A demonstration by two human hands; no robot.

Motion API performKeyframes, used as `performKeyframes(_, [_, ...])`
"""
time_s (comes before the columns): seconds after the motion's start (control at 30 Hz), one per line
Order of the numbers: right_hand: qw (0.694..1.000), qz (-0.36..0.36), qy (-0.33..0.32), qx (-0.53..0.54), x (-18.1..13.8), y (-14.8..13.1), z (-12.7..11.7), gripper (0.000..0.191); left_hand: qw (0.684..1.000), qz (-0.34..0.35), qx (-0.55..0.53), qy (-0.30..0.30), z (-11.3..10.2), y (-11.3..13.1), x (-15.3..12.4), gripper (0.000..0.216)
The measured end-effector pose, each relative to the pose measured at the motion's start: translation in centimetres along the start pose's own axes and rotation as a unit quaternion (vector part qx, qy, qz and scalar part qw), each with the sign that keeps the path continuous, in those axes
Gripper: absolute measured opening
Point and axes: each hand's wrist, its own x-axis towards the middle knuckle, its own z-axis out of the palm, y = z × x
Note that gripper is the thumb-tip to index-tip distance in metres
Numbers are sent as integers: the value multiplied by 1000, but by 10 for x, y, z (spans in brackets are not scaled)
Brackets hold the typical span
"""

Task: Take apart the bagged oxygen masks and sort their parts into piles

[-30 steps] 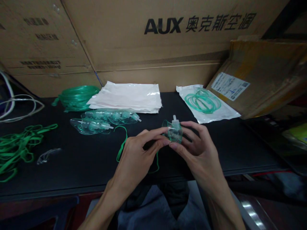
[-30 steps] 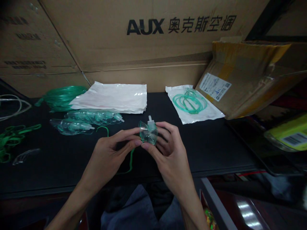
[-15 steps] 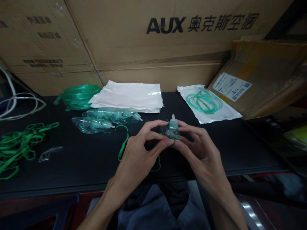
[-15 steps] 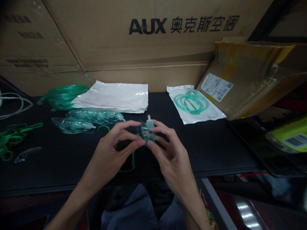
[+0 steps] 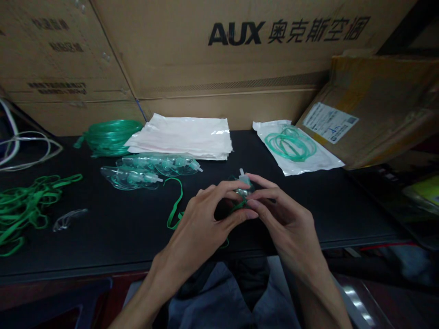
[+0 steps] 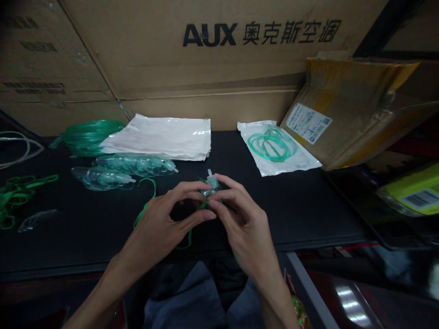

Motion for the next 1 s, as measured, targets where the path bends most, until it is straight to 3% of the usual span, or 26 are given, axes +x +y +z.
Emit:
performKeyframes(0.27, [999,19,9,27,0,-1,3,7,995,31,98,13,2,2,-2,30])
performKeyframes(1.0, [997,60,5,54,-2,-6,1,10,983,49,171,37,2,7,-1,15])
